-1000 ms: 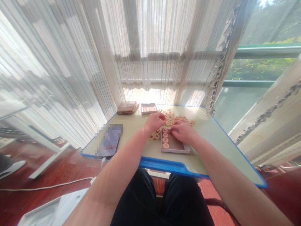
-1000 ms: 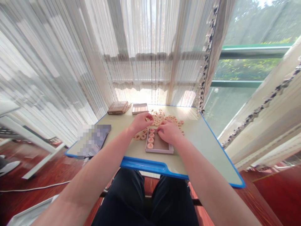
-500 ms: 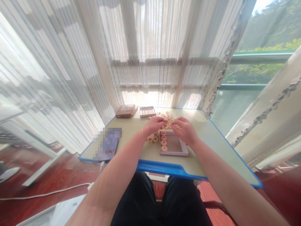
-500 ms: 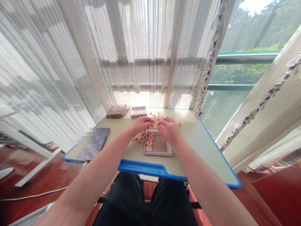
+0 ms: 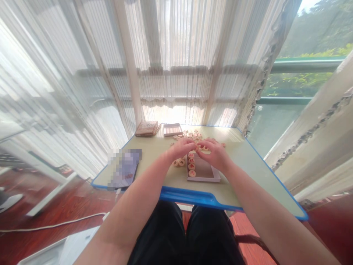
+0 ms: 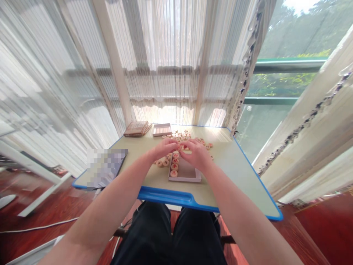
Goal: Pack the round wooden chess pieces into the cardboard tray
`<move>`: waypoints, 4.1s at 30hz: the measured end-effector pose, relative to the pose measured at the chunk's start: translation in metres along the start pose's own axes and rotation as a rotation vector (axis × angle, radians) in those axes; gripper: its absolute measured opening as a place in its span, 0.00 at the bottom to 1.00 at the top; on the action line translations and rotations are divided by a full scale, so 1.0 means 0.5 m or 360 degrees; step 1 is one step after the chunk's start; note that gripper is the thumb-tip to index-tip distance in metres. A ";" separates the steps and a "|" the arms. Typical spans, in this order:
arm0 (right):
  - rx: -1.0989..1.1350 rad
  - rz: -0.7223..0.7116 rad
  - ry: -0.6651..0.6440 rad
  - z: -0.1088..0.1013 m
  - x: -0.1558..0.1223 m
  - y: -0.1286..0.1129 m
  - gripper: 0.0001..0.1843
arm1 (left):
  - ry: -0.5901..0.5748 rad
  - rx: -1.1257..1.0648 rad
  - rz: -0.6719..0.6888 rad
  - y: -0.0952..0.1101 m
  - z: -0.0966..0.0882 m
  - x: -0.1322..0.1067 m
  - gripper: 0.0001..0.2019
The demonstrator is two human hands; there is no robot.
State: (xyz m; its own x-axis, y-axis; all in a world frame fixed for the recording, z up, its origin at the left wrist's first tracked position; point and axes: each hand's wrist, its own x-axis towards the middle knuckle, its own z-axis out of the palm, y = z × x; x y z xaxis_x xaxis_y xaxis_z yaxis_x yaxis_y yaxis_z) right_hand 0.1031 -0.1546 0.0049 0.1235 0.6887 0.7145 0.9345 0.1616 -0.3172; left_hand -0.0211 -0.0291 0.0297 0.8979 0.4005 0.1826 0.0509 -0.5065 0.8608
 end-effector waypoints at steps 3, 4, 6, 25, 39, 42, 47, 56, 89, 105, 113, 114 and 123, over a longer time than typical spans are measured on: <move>0.0010 -0.0031 0.0021 -0.005 0.000 -0.005 0.11 | -0.0037 -0.0018 0.0032 0.011 -0.002 -0.004 0.10; 0.0013 -0.0040 0.0023 -0.006 0.000 -0.006 0.11 | -0.0044 -0.0018 0.0042 0.014 -0.002 -0.005 0.10; 0.0020 -0.0050 0.0028 -0.007 0.000 -0.008 0.11 | -0.0047 0.0000 0.0037 0.016 -0.003 -0.007 0.10; -0.0226 0.0290 -0.0743 -0.030 -0.006 0.008 0.09 | 0.0776 0.0192 -0.0093 -0.026 -0.020 0.009 0.17; -0.0274 0.0363 -0.0940 -0.017 -0.007 0.003 0.15 | 0.0673 0.0439 -0.0009 -0.045 -0.017 0.014 0.16; -0.0312 0.0344 -0.0909 -0.015 -0.006 0.002 0.17 | 0.0629 0.0487 -0.0010 -0.047 -0.016 0.016 0.16; -0.0455 0.0321 -0.0863 -0.011 -0.002 -0.007 0.16 | 0.0578 0.0625 -0.0038 -0.049 -0.017 0.016 0.16; -0.0450 0.0286 -0.0831 -0.006 -0.002 -0.002 0.14 | 0.0458 0.0793 0.0051 -0.055 -0.012 0.017 0.16; -0.0251 0.0417 -0.0859 -0.012 0.001 0.000 0.12 | 0.0367 0.0893 0.0049 -0.058 -0.011 0.013 0.14; -0.0199 0.0315 -0.0806 -0.002 -0.003 -0.006 0.13 | 0.0336 0.0993 0.0092 -0.066 -0.009 0.022 0.14; -0.0219 0.0403 -0.0770 -0.009 -0.004 -0.005 0.10 | 0.0328 0.1021 0.0104 -0.070 -0.010 0.024 0.14; -0.0214 0.0399 -0.0771 -0.010 -0.005 -0.006 0.11 | 0.0331 0.1022 0.0106 -0.070 -0.010 0.025 0.14; -0.0384 0.0252 -0.0996 -0.017 -0.006 -0.029 0.17 | 0.0327 0.0980 0.0070 -0.072 -0.005 0.025 0.14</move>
State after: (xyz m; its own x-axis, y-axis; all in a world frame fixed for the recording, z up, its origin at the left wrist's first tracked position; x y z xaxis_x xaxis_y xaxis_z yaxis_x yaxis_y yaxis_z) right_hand 0.0922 -0.1650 0.0126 0.1164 0.9812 0.1537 0.9783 -0.0865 -0.1884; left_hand -0.0125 -0.0040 0.0020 0.8061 0.4765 0.3511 0.3120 -0.8462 0.4320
